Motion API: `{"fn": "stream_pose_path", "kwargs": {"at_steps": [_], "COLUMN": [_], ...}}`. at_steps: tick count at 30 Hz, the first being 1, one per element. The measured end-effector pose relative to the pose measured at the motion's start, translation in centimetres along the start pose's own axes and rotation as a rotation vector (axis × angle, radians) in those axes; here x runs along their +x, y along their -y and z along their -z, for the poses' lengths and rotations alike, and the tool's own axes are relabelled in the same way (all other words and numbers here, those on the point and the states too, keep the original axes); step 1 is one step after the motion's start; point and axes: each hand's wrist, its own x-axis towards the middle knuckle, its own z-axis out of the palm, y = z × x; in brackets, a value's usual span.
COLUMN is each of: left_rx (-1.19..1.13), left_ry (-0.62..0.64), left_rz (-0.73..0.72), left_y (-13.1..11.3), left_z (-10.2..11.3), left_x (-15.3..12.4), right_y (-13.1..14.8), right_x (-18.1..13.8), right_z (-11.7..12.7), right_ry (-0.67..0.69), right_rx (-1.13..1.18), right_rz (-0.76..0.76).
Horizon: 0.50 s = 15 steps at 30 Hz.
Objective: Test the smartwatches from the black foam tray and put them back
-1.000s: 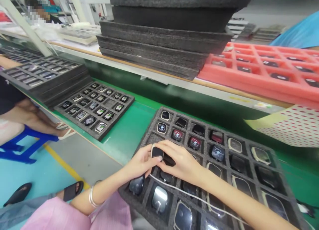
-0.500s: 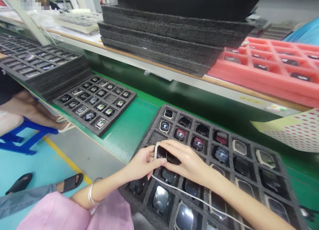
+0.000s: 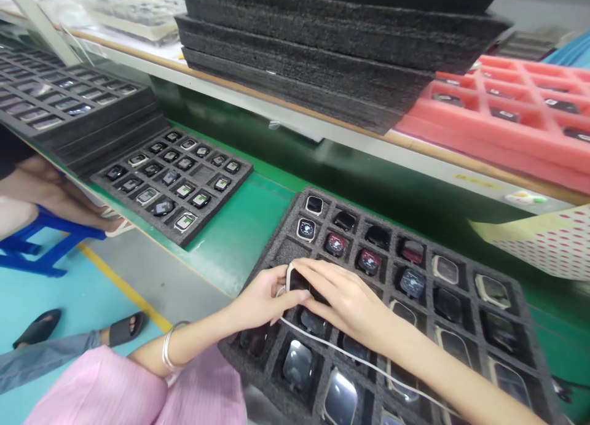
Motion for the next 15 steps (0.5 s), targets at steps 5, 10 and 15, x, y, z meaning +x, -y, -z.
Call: {"fn": "stream_pose_path", "kwargs": {"at_steps": [5, 10, 15], "left_rx": [0.013, 0.059, 0.062], "left_ry": [-0.005, 0.008, 0.029], "left_rz": [-0.027, -0.014, -0.012], "left_y": [-0.4, -0.5, -0.3], "left_z": [-0.3, -0.2, 0.3], "left_x": [0.0, -0.3, -0.3], "right_y": [1.0, 0.7, -0.3], "right_x": [-0.1, -0.3, -0.2], "right_z": [0.4, -0.1, -0.7], "right_ry": [0.03, 0.025, 0.016], "right_rx": [-0.147, -0.081, 0.145], "right_rz": [0.034, 0.005, -0.037]}}
